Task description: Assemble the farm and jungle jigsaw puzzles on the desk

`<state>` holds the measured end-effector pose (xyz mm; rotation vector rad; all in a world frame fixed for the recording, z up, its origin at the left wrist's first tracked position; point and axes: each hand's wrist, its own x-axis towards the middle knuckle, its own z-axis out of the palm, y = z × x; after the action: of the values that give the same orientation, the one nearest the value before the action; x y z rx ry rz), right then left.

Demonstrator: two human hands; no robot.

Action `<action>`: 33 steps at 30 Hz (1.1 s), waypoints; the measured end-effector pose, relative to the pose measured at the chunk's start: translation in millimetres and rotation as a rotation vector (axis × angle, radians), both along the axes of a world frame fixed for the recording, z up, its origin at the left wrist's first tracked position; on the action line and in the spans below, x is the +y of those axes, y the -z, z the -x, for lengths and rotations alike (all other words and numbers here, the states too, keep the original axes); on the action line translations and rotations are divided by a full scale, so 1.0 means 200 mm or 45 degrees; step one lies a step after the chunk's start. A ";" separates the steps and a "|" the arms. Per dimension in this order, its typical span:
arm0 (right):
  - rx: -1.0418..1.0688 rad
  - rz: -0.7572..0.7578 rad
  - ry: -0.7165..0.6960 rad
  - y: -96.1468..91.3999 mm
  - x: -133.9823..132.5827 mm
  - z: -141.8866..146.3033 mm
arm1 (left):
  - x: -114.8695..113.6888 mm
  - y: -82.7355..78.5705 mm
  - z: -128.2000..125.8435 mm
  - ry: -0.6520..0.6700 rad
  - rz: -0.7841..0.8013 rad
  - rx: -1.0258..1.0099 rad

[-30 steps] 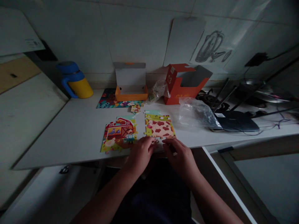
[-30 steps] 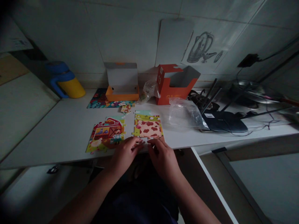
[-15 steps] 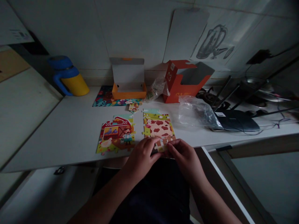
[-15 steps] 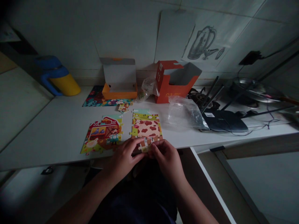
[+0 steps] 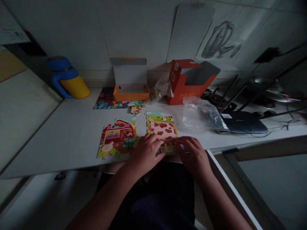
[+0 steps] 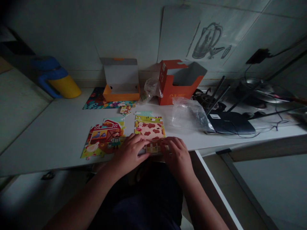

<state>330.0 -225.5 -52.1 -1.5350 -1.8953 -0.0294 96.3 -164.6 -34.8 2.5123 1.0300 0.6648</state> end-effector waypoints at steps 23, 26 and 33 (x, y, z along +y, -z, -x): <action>-0.177 0.066 -0.248 0.06 -0.03 0.01 | -0.02 0.03 -0.03 -0.012 -0.075 -0.020; -0.188 0.059 -0.255 0.06 -0.03 0.00 | -0.03 0.03 -0.03 0.017 -0.088 0.003; -0.156 0.024 -0.256 0.08 -0.01 -0.01 | -0.03 -0.07 0.02 0.046 -0.116 0.036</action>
<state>332.5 -227.9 -67.3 -1.3753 -2.1442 -0.0160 91.6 -171.6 -20.5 2.6193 0.9824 0.6817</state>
